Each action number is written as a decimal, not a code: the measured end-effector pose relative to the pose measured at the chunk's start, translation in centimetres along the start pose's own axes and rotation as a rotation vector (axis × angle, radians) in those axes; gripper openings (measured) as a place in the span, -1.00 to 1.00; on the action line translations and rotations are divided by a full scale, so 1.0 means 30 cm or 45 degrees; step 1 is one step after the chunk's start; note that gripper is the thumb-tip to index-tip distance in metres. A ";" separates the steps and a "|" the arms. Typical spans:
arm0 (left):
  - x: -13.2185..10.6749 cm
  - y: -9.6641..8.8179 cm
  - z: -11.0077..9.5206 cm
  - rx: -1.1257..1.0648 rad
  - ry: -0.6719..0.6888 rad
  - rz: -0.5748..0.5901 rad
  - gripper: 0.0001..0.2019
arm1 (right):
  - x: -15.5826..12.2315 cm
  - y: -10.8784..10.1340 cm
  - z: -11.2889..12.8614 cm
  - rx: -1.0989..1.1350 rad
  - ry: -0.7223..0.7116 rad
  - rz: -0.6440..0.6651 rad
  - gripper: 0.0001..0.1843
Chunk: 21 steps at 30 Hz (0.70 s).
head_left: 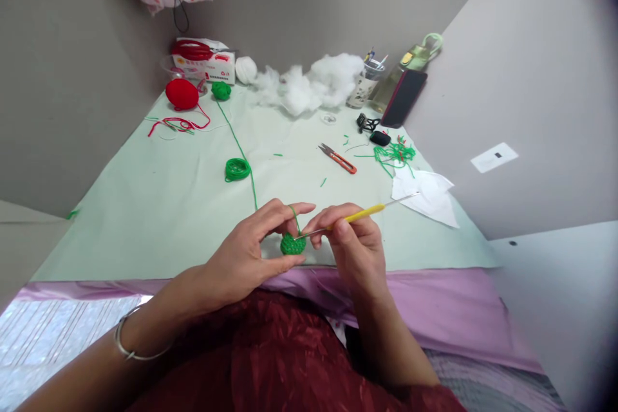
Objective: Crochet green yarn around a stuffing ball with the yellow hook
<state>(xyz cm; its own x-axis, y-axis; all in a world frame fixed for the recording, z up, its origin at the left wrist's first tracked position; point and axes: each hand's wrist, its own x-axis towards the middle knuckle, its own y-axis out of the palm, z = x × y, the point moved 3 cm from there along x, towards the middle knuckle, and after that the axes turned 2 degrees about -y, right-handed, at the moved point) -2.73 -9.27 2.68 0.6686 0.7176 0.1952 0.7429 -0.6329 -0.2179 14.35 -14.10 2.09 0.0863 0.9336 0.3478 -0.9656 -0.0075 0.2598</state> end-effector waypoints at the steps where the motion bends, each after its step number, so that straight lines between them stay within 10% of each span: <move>1: 0.000 0.000 0.000 0.008 0.012 0.006 -0.44 | 0.000 -0.002 0.002 -0.011 -0.006 0.020 -0.81; 8: 0.001 -0.002 -0.010 0.164 0.088 0.010 -0.45 | -0.001 -0.005 0.056 -0.322 -0.148 0.180 -0.82; 15: 0.004 0.001 0.014 0.338 0.175 -0.116 -0.45 | -0.017 0.050 0.120 -1.220 -0.585 0.474 -0.82; 21: -0.015 0.007 0.018 0.260 0.127 -0.247 -0.47 | -0.039 0.089 0.095 -1.612 -0.912 0.355 -0.84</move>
<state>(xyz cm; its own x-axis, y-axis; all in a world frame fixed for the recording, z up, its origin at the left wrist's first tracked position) -2.88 -9.59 2.04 0.5223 0.7810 0.3426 0.8418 -0.4079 -0.3534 12.37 -16.23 4.94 -0.3969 0.5803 0.7111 -0.5051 0.5088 -0.6971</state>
